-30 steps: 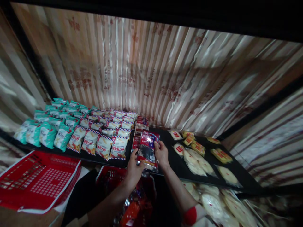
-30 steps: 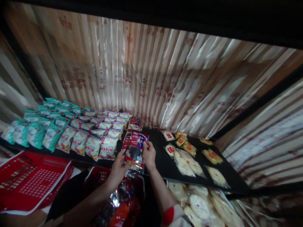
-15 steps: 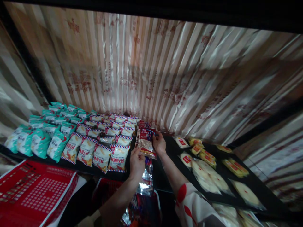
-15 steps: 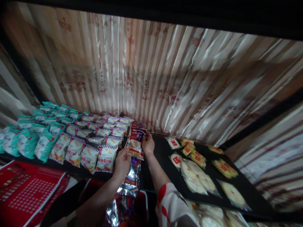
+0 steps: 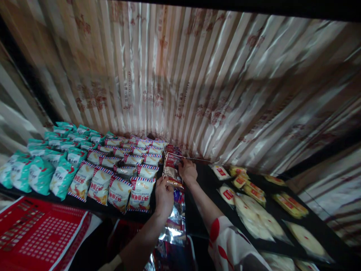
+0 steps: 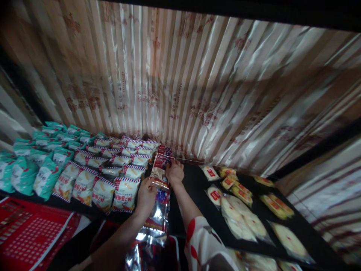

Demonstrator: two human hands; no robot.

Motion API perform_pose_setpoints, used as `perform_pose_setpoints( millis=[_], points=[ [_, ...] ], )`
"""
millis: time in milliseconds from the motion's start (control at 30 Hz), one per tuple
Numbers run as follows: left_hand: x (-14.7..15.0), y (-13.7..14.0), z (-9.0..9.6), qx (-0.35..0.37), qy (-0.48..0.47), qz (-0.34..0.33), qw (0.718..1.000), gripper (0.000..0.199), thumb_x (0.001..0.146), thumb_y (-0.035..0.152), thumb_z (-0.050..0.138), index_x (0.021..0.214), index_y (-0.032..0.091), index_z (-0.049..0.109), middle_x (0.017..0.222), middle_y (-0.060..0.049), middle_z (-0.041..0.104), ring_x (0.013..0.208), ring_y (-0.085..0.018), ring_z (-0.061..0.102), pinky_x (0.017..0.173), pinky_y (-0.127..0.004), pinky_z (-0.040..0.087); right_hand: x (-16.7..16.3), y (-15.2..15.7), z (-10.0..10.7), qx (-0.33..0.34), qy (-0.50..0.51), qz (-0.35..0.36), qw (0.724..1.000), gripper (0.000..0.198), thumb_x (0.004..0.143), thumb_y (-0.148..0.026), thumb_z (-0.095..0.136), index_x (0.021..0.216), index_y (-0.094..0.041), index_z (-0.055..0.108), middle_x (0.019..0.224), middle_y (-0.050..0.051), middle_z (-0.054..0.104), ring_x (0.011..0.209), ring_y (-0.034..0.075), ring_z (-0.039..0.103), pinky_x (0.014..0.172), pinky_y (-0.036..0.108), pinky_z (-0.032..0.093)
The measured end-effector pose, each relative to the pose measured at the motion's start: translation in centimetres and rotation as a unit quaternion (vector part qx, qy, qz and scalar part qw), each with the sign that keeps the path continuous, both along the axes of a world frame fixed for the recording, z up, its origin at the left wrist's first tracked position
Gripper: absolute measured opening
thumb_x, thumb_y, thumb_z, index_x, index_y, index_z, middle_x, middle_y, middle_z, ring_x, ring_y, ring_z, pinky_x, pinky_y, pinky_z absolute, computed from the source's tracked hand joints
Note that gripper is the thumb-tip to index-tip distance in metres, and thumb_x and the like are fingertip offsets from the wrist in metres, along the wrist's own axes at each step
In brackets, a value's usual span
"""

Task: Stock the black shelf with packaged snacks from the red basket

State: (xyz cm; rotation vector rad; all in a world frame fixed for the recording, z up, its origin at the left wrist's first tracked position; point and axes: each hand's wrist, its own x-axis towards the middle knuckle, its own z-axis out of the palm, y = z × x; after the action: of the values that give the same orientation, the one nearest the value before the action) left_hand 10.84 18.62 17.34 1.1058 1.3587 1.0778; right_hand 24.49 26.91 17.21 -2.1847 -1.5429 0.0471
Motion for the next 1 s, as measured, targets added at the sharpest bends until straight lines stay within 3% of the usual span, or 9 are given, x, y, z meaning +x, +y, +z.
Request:
perform_pose_setpoints(
  millis=[200,467,633,833,1000],
  points=[
    [0.1,0.0,-0.7,0.038,0.088,0.015,0.995,0.038,0.075,0.004,0.047,0.108,0.012,0.065,0.123,-0.014,0.055,0.115,-0.024,0.053,0.104,-0.033,0.038,-0.9,0.7,-0.5,0.01,-0.058,0.055,0.997,0.046,0.088,-0.042,0.044,0.12,-0.014,0.061,0.138,0.014,0.048,0.134,0.029,0.03,0.107,0.042,0.024],
    [0.1,-0.2,-1.0,0.059,0.098,0.011,0.993,0.041,0.075,0.006,0.047,0.112,0.009,0.064,0.125,-0.017,0.053,0.112,-0.025,0.055,0.103,-0.033,0.039,-2.2,1.4,0.0,-0.062,-0.031,0.115,0.991,0.061,0.087,-0.058,0.043,0.136,-0.022,0.047,0.141,0.012,0.046,0.138,0.027,0.026,0.108,0.042,0.022],
    [0.1,-0.9,-0.5,0.073,0.142,0.003,0.987,0.039,0.074,0.008,0.05,0.108,0.011,0.067,0.133,-0.016,0.049,0.125,-0.029,0.045,0.11,-0.037,0.032,-2.7,1.5,0.5,-0.117,-0.029,0.11,0.987,0.065,0.085,-0.059,0.044,0.141,-0.025,0.04,0.148,0.014,0.035,0.141,0.031,0.019,0.108,0.045,0.022],
    [0.4,-2.9,0.4,0.125,0.332,-0.064,0.933,0.045,0.077,0.013,0.048,0.119,0.015,0.063,0.146,-0.01,0.039,0.139,-0.029,0.024,0.114,-0.044,0.023,-3.4,1.7,1.1,-0.179,-0.03,0.086,0.98,0.068,0.083,-0.062,0.044,0.143,-0.031,0.033,0.155,0.01,0.02,0.142,0.034,0.013,0.108,0.047,0.021],
    [0.3,-3.5,0.1,0.122,0.384,-0.153,0.902,0.053,0.079,0.021,0.047,0.131,0.015,0.052,0.149,-0.01,0.036,0.14,-0.03,0.022,0.114,-0.047,0.021,-3.6,1.4,1.3,-0.183,-0.022,0.08,0.98,0.066,0.085,-0.06,0.041,0.144,-0.031,0.031,0.156,0.009,0.017,0.142,0.034,0.01,0.107,0.048,0.023]
  ],
)
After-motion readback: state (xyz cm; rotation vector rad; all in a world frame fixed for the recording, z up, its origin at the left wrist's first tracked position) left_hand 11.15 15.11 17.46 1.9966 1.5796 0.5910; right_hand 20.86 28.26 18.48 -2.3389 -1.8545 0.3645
